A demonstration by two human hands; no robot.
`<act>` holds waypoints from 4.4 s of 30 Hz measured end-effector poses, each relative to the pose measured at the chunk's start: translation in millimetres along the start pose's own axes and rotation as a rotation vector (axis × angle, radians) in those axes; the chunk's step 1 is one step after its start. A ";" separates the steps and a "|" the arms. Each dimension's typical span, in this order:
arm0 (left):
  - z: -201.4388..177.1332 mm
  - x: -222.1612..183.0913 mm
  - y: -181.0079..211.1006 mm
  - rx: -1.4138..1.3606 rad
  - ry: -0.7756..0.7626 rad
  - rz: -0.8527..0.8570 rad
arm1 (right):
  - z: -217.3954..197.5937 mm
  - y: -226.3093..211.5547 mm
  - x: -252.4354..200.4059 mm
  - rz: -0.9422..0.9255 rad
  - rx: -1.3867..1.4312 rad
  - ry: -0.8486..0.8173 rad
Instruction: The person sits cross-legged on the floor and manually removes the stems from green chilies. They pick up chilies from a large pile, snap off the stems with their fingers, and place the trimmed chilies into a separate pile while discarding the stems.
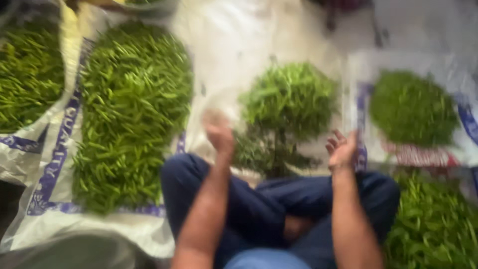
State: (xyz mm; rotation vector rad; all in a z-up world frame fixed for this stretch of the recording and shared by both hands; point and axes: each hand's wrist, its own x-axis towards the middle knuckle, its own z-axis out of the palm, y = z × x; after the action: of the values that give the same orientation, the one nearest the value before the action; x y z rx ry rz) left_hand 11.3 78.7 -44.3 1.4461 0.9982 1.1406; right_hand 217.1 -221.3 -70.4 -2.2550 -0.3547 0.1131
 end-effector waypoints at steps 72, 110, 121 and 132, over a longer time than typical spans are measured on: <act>15.0 -28.5 22.2 -0.017 -0.338 -0.437 | 66.5 -48.5 -3.9 0.056 -0.284 -0.332; 30.1 -76.7 42.5 0.638 -0.835 0.004 | -2.5 -68.2 -41.9 -0.129 -0.274 -0.347; 9.3 -69.1 77.9 0.150 -1.070 -0.145 | -12.1 -95.2 -50.9 0.105 0.616 -0.634; 26.7 -65.5 20.5 0.543 -0.670 0.017 | 9.9 -58.2 -38.3 -0.102 0.228 -0.166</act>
State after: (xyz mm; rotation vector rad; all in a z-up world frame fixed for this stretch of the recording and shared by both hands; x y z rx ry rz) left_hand 23.8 6.7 -35.5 2.0775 0.8290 0.3242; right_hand 165.9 -189.3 -34.1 -2.0034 -0.5182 0.2746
